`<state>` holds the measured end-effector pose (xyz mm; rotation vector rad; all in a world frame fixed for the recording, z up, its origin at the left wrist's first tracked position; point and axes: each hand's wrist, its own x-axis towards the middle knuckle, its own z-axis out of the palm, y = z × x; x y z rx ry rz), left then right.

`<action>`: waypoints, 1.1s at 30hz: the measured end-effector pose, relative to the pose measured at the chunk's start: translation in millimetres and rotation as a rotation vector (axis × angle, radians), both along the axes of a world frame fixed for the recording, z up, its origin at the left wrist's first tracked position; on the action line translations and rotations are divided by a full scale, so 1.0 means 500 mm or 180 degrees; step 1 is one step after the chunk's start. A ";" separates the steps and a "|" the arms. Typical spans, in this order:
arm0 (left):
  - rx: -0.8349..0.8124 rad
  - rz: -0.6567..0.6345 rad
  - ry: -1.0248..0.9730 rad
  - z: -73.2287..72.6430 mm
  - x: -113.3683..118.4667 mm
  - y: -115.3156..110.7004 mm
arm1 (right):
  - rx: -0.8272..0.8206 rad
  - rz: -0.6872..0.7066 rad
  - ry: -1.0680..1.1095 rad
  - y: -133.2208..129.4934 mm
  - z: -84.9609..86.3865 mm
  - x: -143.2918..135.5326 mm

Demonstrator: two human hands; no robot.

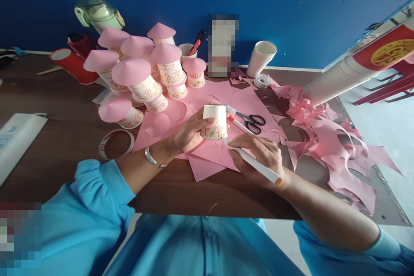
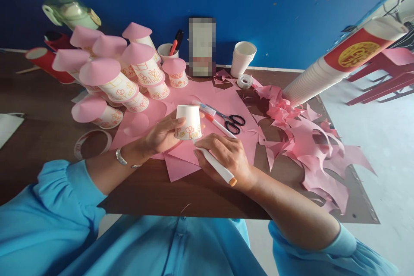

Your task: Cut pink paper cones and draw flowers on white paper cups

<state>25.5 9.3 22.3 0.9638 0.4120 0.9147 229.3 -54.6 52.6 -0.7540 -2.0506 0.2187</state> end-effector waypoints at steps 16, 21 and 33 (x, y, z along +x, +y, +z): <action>0.0165 -0.0014 0.0283 -0.002 -0.005 -0.004 | -0.0016 0.0030 -0.0092 0.002 -0.006 -0.002; 0.0190 -0.0103 0.0219 -0.008 -0.007 -0.004 | -0.0027 0.0032 -0.0104 0.000 -0.006 -0.004; -0.0033 0.0045 0.0103 -0.008 -0.002 -0.003 | -0.0026 0.0059 -0.0022 -0.004 0.006 -0.001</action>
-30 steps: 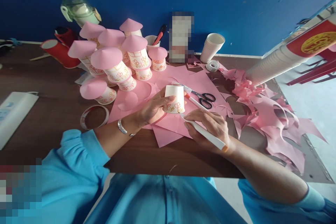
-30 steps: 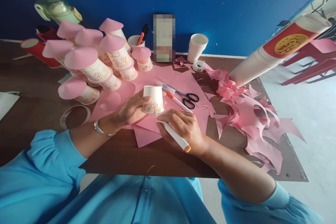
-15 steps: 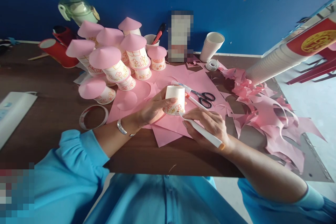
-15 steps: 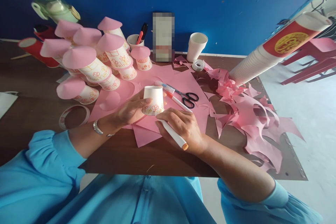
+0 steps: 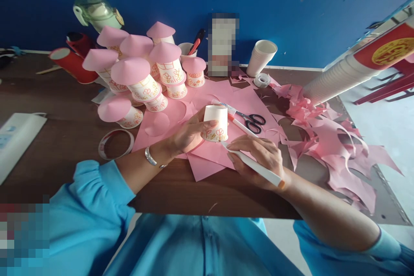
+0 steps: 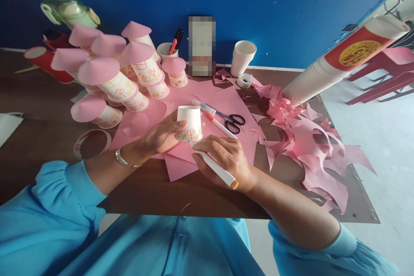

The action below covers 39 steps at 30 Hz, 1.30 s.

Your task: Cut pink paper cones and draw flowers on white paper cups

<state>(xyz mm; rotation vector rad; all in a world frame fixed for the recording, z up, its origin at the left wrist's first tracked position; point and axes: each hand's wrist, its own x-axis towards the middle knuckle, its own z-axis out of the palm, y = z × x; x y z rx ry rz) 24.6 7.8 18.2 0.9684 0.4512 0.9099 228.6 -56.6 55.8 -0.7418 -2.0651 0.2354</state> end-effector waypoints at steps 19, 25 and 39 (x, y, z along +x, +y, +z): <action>-0.0227 0.0119 -0.0112 -0.001 0.000 0.004 | 0.0109 -0.0099 0.0042 0.006 0.000 -0.001; -0.0067 0.0234 0.0019 0.010 0.001 -0.002 | 0.0073 -0.0124 0.0044 0.011 -0.006 -0.001; 0.0065 0.0089 0.0045 0.003 0.000 0.003 | -0.0008 -0.0057 0.0019 0.013 -0.018 0.003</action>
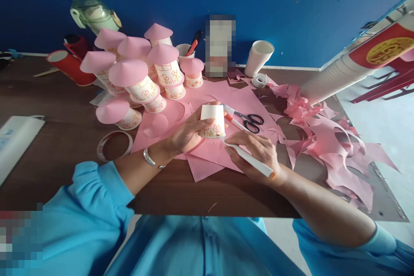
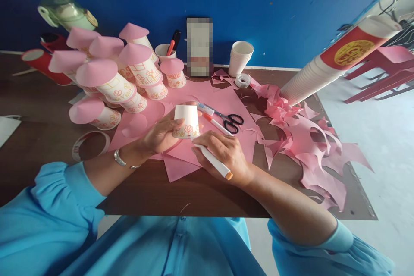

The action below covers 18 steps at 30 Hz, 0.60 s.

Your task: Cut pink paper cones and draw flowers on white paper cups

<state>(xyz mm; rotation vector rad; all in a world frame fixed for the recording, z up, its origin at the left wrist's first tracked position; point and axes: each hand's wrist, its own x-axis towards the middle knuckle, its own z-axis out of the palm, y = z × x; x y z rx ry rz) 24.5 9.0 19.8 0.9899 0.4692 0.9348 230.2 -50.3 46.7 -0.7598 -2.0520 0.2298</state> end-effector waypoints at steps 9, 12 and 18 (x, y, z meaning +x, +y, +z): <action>0.0293 -0.0169 -0.0151 0.005 0.001 -0.001 | 0.0057 -0.0114 -0.0088 -0.001 0.009 -0.001; 0.0217 -0.0179 -0.0200 0.007 0.001 -0.002 | 0.0021 -0.0093 -0.0067 -0.004 0.010 -0.001; 0.0078 -0.0142 -0.0215 0.003 0.000 -0.001 | 0.0053 -0.0011 0.0012 -0.011 0.013 -0.003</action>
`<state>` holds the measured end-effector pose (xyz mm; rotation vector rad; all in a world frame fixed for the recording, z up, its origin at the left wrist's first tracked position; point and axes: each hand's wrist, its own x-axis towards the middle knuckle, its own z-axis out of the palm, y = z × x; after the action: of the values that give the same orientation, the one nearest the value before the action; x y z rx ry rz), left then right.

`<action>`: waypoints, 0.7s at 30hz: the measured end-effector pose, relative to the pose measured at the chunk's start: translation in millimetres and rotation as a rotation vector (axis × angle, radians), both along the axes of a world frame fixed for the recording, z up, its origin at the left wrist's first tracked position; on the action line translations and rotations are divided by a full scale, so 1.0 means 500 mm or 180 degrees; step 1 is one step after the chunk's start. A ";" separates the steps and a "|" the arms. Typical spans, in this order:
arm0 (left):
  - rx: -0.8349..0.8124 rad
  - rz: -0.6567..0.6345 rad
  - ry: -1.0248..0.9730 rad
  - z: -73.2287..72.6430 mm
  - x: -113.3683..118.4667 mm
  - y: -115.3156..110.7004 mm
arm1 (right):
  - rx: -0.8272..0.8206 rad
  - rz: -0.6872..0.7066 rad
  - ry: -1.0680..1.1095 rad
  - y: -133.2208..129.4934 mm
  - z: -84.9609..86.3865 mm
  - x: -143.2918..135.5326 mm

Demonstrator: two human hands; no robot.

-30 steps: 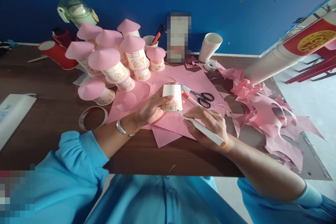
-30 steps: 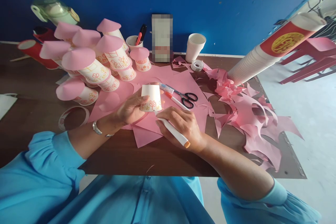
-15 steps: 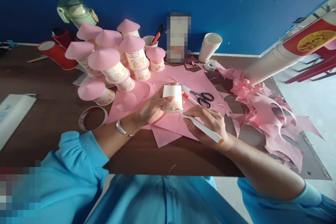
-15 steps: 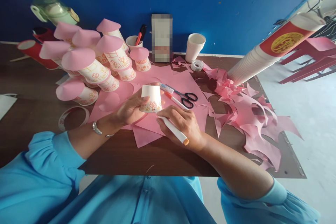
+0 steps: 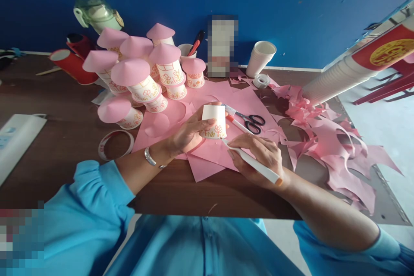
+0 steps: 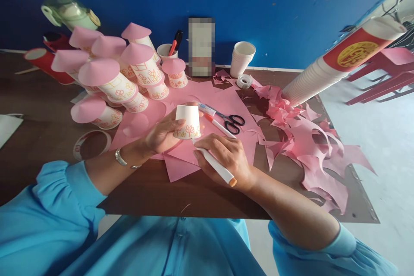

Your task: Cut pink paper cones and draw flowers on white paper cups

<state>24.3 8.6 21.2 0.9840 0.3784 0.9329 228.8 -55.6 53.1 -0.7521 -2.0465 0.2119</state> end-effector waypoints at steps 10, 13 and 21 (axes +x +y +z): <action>-0.0014 -0.0031 0.0147 -0.001 -0.002 0.000 | -0.0088 0.0061 -0.0046 0.005 -0.010 0.001; -0.0004 -0.0052 0.0228 0.004 -0.001 -0.002 | -0.0081 0.0038 -0.0042 0.005 -0.010 0.001; 0.0037 -0.0033 0.0238 0.013 -0.002 -0.008 | -0.0058 0.0057 -0.0101 0.004 -0.008 -0.003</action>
<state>23.2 4.8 27.7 1.0326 0.4308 0.8916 227.2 -53.4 49.1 -0.7528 -2.0846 0.2303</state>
